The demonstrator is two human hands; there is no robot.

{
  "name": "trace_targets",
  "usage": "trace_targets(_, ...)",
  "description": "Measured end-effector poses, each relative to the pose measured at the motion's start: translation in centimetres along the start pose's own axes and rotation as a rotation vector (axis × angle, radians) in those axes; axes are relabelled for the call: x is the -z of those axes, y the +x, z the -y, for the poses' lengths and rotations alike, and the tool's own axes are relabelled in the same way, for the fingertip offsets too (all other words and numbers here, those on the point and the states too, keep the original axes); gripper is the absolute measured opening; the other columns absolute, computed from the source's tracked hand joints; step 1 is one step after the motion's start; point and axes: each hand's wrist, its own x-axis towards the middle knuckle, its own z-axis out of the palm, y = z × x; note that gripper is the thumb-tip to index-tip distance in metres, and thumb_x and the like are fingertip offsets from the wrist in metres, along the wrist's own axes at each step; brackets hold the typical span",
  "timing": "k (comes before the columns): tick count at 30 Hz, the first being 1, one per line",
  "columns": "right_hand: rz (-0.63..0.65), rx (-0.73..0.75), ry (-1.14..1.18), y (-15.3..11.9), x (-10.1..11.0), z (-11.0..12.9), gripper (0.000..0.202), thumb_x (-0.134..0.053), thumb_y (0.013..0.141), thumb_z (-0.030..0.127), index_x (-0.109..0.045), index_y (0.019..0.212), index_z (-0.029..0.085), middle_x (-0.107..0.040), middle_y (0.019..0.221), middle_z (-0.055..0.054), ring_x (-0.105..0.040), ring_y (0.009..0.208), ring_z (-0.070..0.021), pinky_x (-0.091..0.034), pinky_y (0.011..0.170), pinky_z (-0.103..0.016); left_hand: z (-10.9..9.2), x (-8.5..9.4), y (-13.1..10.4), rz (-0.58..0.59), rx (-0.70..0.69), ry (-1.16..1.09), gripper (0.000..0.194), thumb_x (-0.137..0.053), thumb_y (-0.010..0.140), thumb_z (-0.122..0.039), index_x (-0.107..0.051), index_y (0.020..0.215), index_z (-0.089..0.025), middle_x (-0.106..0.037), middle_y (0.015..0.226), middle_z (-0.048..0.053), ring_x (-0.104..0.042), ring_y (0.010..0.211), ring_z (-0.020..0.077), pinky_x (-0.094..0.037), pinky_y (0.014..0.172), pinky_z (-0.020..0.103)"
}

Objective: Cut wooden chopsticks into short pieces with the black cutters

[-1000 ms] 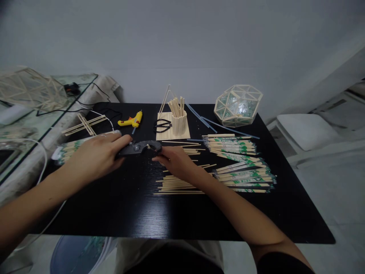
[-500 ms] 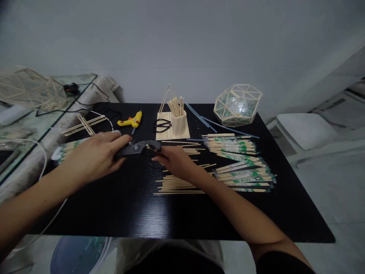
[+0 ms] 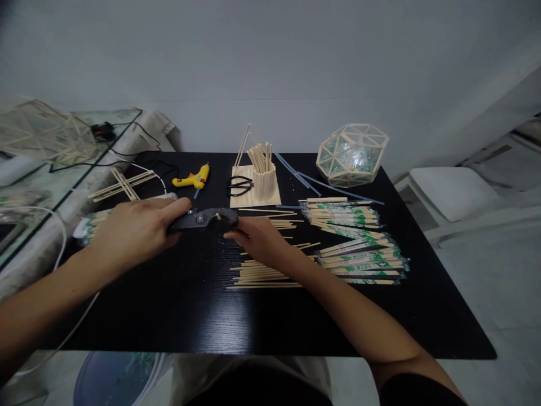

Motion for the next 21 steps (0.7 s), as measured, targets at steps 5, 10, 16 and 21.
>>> trace_targets(5,0.006,-0.043,0.027,0.2,0.0,0.3,0.017,-0.074,0.094,0.025,-0.073,0.080,0.015,-0.072,0.073,-0.002,-0.060,0.063,-0.0135,-0.040,0.064,-0.025,0.3,-0.8,0.1,-0.060,0.017,-0.056,0.027,-0.060,0.078,-0.023,-0.064,0.104,-0.025,-0.073,0.096,0.008,-0.071,0.087,0.0314,-0.053,0.070,0.039)
trace_targets(10,0.105,-0.052,0.124,0.9,2.3,0.7,0.009,-0.070,0.096,0.022,-0.075,0.093,0.015,-0.075,0.081,-0.002,-0.063,0.070,-0.0126,-0.042,0.068,-0.023,1.5,-2.0,0.1,-0.256,0.056,-0.277,0.031,-0.062,0.075,-0.024,-0.067,0.105,-0.023,-0.073,0.098,0.007,-0.069,0.090,0.0285,-0.052,0.078,0.038)
trace_targets(16,0.319,-0.236,-0.034,1.6,6.0,-0.5,0.011,-0.074,0.093,0.021,-0.076,0.084,0.015,-0.070,0.072,0.000,-0.060,0.065,-0.0123,-0.040,0.066,-0.024,2.4,-3.5,0.6,-0.641,0.380,-0.722,0.028,-0.063,0.093,-0.044,-0.071,0.090,-0.018,-0.063,0.076,-0.001,-0.056,0.072,0.0152,-0.043,0.069,0.029)
trace_targets(21,0.395,-0.280,-0.111,1.3,4.4,-1.1,0.002,-0.078,0.088,0.014,-0.078,0.090,0.015,-0.076,0.086,-0.006,-0.067,0.080,-0.0168,-0.044,0.075,-0.026,0.9,-5.4,1.7,-0.618,0.456,-1.045,0.042,-0.059,0.093,-0.056,-0.070,0.081,-0.017,-0.068,0.080,0.003,-0.062,0.077,0.0182,-0.047,0.072,0.031)
